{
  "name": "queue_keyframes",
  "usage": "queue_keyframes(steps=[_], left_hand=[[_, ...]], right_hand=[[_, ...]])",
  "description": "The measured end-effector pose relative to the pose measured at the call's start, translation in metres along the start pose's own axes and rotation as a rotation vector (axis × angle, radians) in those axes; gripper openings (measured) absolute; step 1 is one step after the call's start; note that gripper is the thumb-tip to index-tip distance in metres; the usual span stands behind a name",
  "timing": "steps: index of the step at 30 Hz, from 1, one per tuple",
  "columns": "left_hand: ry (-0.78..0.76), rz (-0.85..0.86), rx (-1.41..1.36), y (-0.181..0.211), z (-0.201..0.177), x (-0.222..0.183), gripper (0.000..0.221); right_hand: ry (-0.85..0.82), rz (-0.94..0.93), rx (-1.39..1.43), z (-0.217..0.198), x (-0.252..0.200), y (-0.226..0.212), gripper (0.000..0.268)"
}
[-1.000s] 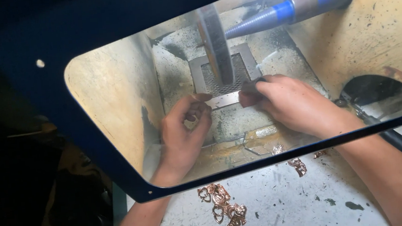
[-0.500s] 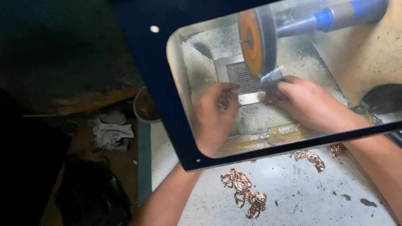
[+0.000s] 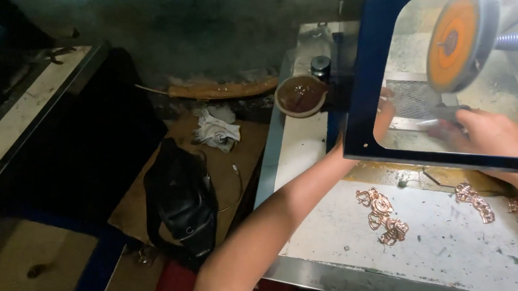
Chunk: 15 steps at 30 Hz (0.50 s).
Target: Polishing small jewelry components against a rotating polishing wheel inside a protective enclosure.
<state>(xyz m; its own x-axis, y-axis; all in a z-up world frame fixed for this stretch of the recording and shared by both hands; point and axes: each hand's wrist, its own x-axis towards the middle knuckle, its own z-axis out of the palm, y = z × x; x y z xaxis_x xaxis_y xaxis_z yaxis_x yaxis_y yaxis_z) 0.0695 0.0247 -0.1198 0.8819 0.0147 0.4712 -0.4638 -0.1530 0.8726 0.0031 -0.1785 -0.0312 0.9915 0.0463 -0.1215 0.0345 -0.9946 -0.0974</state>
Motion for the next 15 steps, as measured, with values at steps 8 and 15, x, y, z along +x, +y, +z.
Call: queue_keyframes(steps=[8, 15], left_hand=[[-0.078, -0.716, 0.077, 0.208, -0.021, -0.050, 0.013], [-0.752, -0.038, 0.831, 0.183, 0.028, -0.219, 0.057]], right_hand=[[0.037, -0.033, 0.074, 0.000, -0.001, 0.016, 0.044], [-0.034, -0.029, 0.063, -0.021, -0.020, -0.002, 0.029]])
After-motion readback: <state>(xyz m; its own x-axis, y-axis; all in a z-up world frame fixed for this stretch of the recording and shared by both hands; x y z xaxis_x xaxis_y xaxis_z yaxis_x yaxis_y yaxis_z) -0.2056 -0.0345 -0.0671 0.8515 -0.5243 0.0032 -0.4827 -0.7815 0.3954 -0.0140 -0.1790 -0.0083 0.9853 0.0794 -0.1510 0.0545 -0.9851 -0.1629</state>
